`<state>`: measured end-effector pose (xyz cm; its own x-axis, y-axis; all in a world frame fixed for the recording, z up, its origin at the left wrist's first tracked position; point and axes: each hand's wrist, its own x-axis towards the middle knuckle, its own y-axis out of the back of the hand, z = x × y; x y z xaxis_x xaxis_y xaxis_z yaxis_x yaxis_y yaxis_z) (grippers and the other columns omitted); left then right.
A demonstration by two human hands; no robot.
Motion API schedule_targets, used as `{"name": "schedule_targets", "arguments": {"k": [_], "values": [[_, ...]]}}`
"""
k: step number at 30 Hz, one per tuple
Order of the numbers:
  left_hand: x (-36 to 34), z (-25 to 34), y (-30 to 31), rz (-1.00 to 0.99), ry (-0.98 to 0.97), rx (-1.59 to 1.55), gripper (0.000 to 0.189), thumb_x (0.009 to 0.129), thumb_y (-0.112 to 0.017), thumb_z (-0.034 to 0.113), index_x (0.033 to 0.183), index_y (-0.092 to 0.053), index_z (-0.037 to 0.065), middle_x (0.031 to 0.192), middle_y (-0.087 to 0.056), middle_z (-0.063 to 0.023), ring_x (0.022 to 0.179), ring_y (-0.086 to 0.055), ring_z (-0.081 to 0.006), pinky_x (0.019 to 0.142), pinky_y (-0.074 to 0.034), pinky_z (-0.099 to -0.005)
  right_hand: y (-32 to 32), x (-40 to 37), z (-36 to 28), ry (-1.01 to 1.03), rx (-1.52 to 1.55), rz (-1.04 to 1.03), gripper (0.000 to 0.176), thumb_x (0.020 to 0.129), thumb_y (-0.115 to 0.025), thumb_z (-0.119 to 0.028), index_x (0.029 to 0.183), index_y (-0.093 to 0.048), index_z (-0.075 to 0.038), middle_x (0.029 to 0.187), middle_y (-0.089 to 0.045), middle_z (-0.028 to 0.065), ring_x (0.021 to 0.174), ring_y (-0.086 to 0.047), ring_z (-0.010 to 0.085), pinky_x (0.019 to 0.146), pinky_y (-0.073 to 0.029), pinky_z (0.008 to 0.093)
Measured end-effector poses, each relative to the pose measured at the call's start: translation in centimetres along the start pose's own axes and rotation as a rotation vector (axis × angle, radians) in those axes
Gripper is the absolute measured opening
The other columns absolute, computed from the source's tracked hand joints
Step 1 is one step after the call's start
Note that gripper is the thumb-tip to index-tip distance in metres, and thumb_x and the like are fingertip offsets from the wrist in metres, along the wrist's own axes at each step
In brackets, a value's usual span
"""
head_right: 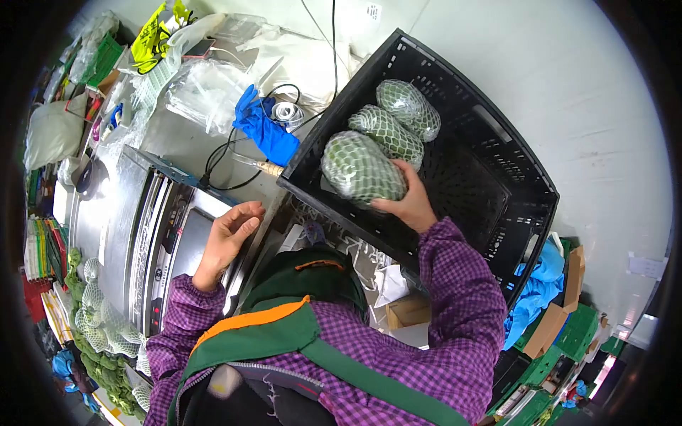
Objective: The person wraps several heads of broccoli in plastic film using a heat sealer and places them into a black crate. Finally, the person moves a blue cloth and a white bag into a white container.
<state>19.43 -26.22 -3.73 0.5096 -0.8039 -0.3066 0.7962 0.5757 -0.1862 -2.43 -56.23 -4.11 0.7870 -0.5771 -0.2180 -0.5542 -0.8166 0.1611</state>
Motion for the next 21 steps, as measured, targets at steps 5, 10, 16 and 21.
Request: {"name": "schedule_targets", "arguments": {"k": [5,10,16,21], "values": [[0.9,0.8,-2.2,-0.058,-0.009,0.092,0.030,0.091,-0.061,0.008,0.119,-0.055,-0.001,0.113,-0.061,-0.0062,0.107,-0.055,-0.0134,0.093,-0.043,-0.0266,-3.0,1.0,3.6,0.203,-0.629,0.083,0.086,0.059,-0.086,-0.022,0.130,-0.041,-0.005,0.123,-0.046,0.0164,0.112,-0.051,0.0293,0.098,-0.040,0.0353],[2.0,0.7,-4.1,-0.018,-0.076,0.096,0.023,0.090,-0.061,0.006,0.112,-0.059,-0.002,0.107,-0.063,-0.0046,0.101,-0.057,-0.0117,0.090,-0.045,-0.0258,-0.7,0.2,2.1,0.052,-0.374,-0.085,0.064,0.068,-0.082,-0.021,0.121,-0.051,-0.006,0.118,-0.052,0.0129,0.105,-0.054,0.0254,0.091,-0.044,0.0351],[3.1,0.6,-5.7,0.027,-0.150,0.297,0.015,0.089,-0.060,0.003,0.103,-0.063,0.001,0.090,-0.066,-0.0044,0.086,-0.060,-0.0104,0.076,-0.048,-0.0249,6.4,4.1,4.0,0.140,-0.421,0.537,0.059,0.077,-0.075,-0.024,0.125,-0.049,0.000,0.117,-0.056,0.0143,0.107,-0.055,0.0226,0.090,-0.044,0.0327],[2.6,0.8,-6.2,-0.021,-0.336,0.368,0.020,0.085,-0.064,0.014,0.101,-0.066,0.003,0.096,-0.067,-0.0130,0.087,-0.064,-0.0223,0.076,-0.051,-0.0337,6.9,9.5,9.8,-0.196,0.732,-0.196,0.044,0.095,-0.046,-0.039,0.121,-0.052,-0.004,0.117,-0.060,0.0111,0.105,-0.061,0.0207,0.085,-0.053,0.0369]]}}
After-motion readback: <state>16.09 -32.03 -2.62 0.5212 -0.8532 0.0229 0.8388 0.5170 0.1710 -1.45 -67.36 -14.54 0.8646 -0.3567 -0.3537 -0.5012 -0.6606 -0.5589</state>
